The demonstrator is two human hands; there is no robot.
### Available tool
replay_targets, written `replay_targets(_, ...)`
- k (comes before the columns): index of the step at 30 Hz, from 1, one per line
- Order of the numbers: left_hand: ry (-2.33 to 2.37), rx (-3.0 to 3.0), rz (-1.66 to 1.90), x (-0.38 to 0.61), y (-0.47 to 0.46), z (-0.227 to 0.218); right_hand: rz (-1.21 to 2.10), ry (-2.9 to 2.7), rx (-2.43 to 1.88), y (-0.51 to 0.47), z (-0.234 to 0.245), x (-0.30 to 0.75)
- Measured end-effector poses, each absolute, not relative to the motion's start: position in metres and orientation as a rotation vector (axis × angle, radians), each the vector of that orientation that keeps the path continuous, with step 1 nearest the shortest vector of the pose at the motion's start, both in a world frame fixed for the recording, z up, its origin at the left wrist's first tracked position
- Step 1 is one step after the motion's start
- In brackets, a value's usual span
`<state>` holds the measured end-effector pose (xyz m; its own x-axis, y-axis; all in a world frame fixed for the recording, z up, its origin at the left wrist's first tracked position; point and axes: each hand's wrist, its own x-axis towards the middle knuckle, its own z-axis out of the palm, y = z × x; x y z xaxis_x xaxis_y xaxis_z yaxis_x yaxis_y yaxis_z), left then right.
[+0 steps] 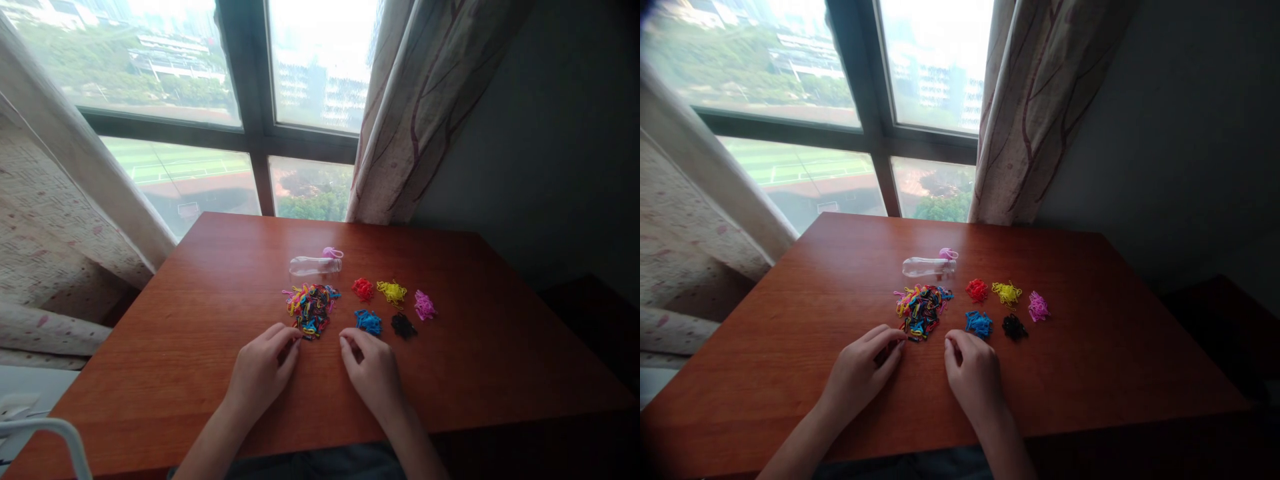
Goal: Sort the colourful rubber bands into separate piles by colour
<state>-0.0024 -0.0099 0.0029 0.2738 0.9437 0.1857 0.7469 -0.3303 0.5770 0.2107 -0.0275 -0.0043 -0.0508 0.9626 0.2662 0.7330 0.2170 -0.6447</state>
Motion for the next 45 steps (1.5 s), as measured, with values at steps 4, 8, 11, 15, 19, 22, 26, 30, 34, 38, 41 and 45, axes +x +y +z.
replay_targets(4, 1.564, 2.185, 0.701, -0.002, -0.01, 0.003, 0.431, -1.928, -1.562, -0.034, -0.007, 0.198)
replay_targets(8, 1.592, 2.214, 0.667, -0.001, -0.009, 0.003, 0.411, -1.986, -1.552, -0.037, -0.005, 0.194)
replay_targets(11, 1.607, 2.223, 0.663, 0.0, -0.009, 0.003, 0.425, -1.973, -1.543, -0.037, -0.005, 0.195)
replay_targets(15, 1.617, 2.238, 0.655, 0.0, -0.009, 0.003, 0.421, -1.975, -1.533, -0.036, -0.006, 0.196)
replay_targets(19, 1.62, 2.237, 0.629, 0.0, -0.009, 0.003, 0.407, -1.978, -1.536, -0.036, -0.007, 0.196)
replay_targets(22, 1.619, 2.231, 0.612, 0.0, -0.008, 0.002, 0.405, -1.98, -1.531, -0.036, -0.008, 0.196)
replay_targets(26, 1.622, 2.225, 0.604, 0.001, -0.009, 0.004, 0.424, -1.976, -1.534, -0.036, -0.006, 0.196)
replay_targets(30, 1.689, 2.168, 0.702, -0.001, -0.009, 0.003, 0.445, -1.968, -1.538, -0.036, -0.006, 0.196)
replay_targets(34, 1.861, 2.109, 0.752, -0.003, -0.009, 0.003, 0.452, -1.962, -1.528, -0.036, -0.008, 0.196)
replay_targets(38, 1.937, 2.152, 0.631, -0.001, -0.009, 0.007, 0.443, -1.959, -1.53, -0.036, -0.007, 0.197)
replay_targets(41, 1.918, 2.164, 0.585, -0.001, -0.011, 0.009, 0.441, -1.955, -1.533, -0.036, -0.005, 0.196)
replay_targets(45, 1.845, 2.173, 0.624, -0.004, -0.015, 0.007, 0.439, -1.96, -1.53, -0.036, -0.006, 0.197)
